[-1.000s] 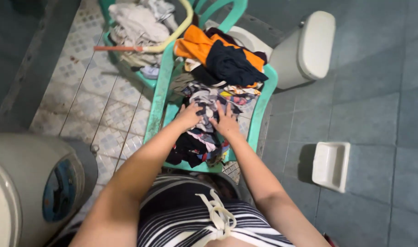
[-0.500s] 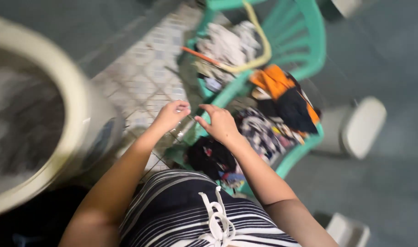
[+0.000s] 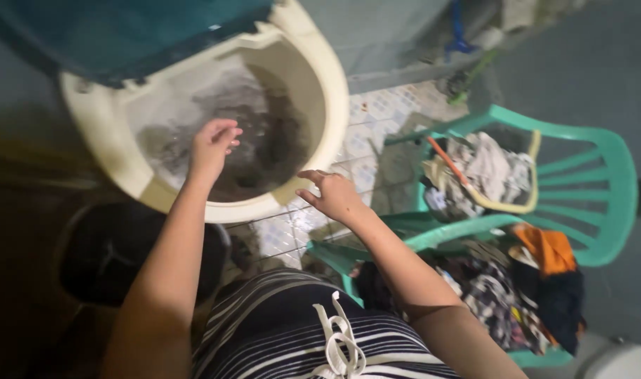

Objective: Washing and sorting clothes using a small top-load washing machine in a bathroom.

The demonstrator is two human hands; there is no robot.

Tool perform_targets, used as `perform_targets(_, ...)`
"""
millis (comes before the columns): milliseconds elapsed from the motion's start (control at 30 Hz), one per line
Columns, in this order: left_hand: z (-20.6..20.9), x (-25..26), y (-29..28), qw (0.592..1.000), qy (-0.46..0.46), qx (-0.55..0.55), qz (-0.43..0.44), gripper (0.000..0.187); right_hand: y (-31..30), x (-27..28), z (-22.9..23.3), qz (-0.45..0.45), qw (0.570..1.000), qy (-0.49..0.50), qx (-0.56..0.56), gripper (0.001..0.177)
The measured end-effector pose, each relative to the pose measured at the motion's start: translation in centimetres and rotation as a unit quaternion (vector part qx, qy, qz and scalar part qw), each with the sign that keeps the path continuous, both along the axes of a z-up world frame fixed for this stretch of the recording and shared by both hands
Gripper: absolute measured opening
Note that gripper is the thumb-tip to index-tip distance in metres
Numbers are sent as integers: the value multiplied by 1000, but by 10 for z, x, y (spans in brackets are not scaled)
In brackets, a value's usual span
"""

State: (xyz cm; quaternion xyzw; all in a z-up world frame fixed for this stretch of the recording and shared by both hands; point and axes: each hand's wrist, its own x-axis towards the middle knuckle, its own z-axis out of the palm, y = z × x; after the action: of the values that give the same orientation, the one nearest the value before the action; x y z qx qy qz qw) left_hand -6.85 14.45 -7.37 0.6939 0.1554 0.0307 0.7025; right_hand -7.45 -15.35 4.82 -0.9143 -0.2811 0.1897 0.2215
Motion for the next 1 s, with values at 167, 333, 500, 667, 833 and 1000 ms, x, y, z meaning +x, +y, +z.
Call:
perform_targets(167,-31,-4,68,998,29,2,50,20,69,23,-57,-5,998,69,14,45)
perform_targets(333,-81,5,70,996,63,11,57,19,109,59,-139,51,991,117,-46,48)
perform_targets(500,-105,41,61,993,32,104,48,18,118,130,-290,149,968,181,-95,50)
perform_targets(667,-70,75,65,961,123,247,-26,29,114,198,-407,287,934,46,-207,29)
perform_targets(833,-79,64,72,878,181,414,-156,46,124,162,-452,-57,991,66,-99,50)
perform_targets(1000,-52,65,74,798,254,489,-246,58,142,76,-571,-220,938,258,-66,51)
